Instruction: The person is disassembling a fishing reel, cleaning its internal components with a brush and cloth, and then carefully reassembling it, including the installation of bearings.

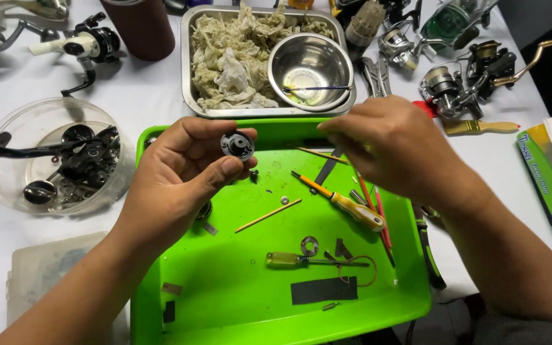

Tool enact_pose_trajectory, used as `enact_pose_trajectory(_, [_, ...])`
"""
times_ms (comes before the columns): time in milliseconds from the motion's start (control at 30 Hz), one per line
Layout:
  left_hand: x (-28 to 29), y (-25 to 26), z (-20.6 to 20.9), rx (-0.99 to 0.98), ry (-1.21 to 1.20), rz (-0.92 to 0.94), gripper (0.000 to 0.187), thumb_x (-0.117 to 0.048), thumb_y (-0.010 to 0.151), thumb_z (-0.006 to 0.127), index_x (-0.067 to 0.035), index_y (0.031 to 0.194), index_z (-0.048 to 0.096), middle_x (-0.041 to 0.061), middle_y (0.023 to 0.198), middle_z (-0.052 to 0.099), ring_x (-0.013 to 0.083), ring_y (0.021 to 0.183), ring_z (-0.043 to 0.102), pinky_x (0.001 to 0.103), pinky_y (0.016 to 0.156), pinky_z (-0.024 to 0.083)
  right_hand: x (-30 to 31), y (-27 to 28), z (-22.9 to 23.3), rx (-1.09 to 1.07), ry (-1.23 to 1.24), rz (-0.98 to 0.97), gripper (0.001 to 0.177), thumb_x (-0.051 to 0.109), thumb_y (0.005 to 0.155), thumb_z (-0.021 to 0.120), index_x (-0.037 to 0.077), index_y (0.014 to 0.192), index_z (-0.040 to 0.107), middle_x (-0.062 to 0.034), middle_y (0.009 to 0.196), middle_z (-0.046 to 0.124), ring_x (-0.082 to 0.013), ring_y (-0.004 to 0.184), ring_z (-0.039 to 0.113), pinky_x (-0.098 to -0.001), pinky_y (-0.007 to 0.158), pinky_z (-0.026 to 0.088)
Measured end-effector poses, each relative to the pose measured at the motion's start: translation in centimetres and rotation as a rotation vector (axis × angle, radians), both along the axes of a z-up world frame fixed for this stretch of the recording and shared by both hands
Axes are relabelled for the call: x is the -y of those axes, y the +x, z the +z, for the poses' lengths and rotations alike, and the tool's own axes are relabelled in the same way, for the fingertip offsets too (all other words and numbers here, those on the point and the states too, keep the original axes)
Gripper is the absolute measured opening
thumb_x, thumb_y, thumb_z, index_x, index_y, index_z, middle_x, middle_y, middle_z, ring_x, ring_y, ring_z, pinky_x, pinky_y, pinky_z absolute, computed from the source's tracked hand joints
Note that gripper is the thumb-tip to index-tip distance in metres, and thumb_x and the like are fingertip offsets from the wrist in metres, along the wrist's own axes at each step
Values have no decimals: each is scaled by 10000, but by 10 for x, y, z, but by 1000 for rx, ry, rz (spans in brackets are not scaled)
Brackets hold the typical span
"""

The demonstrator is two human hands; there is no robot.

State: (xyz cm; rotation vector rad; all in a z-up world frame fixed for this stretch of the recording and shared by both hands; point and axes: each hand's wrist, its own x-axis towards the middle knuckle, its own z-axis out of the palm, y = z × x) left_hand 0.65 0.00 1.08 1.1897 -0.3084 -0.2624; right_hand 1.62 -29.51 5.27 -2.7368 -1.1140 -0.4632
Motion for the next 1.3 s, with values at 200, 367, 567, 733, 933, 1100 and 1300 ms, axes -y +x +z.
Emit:
enact_pose_trajectory(200, [6, 5, -4, -32, 69, 29, 376, -73, 858, 736, -35, 1213, 618, 174, 1239, 757, 196, 997, 743, 312, 948, 623, 38, 27, 8, 12, -27, -159, 114, 74, 975, 751, 44, 1068, 810, -104, 921, 746, -251, 727, 683, -411, 612, 561])
enact_pose_trajectory(367, [8, 15, -1, -13, 219, 1, 382, -69, 860, 747, -26, 1229, 658, 109, 1124, 789, 146, 1009, 736, 267, 936, 607, 40, 60, -5, -32, -53, -235, 147, 150, 974, 734, 87, 1079, 816, -95, 949, 760, -279, 818, 682, -445, 660, 552])
enact_pose_trajectory(567, [14, 61, 12, 258, 581, 33, 377, -216, 865, 768, -135, 1227, 697, 10, 1105, 785, 90, 972, 718, 229, 905, 591, 27, 91, -17, -55, -49, -177, 161, 144, 952, 723, 89, 1078, 806, -74, 953, 772, -272, 829, 664, -464, 748, 541])
enact_pose_trajectory(733, [24, 98, 24, 319, 603, 27, 382, -289, 876, 750, -145, 1224, 685, 15, 1105, 782, 110, 961, 727, 246, 897, 585, 18, 72, -18, -37, -81, -109, 30, 108, 951, 742, 94, 964, 765, -49, 805, 733, -187, 708, 632, -327, 637, 533])
enact_pose_trajectory(933, [38, 135, 11, 244, 476, -48, 397, -170, 862, 785, -78, 1226, 654, 40, 1130, 765, 101, 1009, 738, 223, 924, 607, 28, 95, -27, -21, -119, -207, 192, 221, 957, 747, 132, 1122, 792, -54, 995, 791, -218, 830, 683, -404, 749, 541])
enact_pose_trajectory(1100, [42, 145, -11, 58, 253, -161, 443, -45, 829, 783, -53, 1242, 624, 95, 1213, 756, 162, 1106, 732, 285, 986, 621, 27, 129, -42, -174, -189, -223, 292, 306, 944, 706, 143, 1167, 798, -12, 1089, 797, -291, 838, 608, -477, 742, 474])
enact_pose_trajectory(1300, [35, 149, -20, -70, 181, -180, 408, 14, 832, 755, -28, 1217, 628, 138, 1234, 756, 177, 1109, 727, 296, 1000, 616, 18, 145, -46, -346, -409, -318, 150, 382, 925, 718, 276, 993, 798, 6, 817, 760, -279, 912, 588, -428, 819, 387])
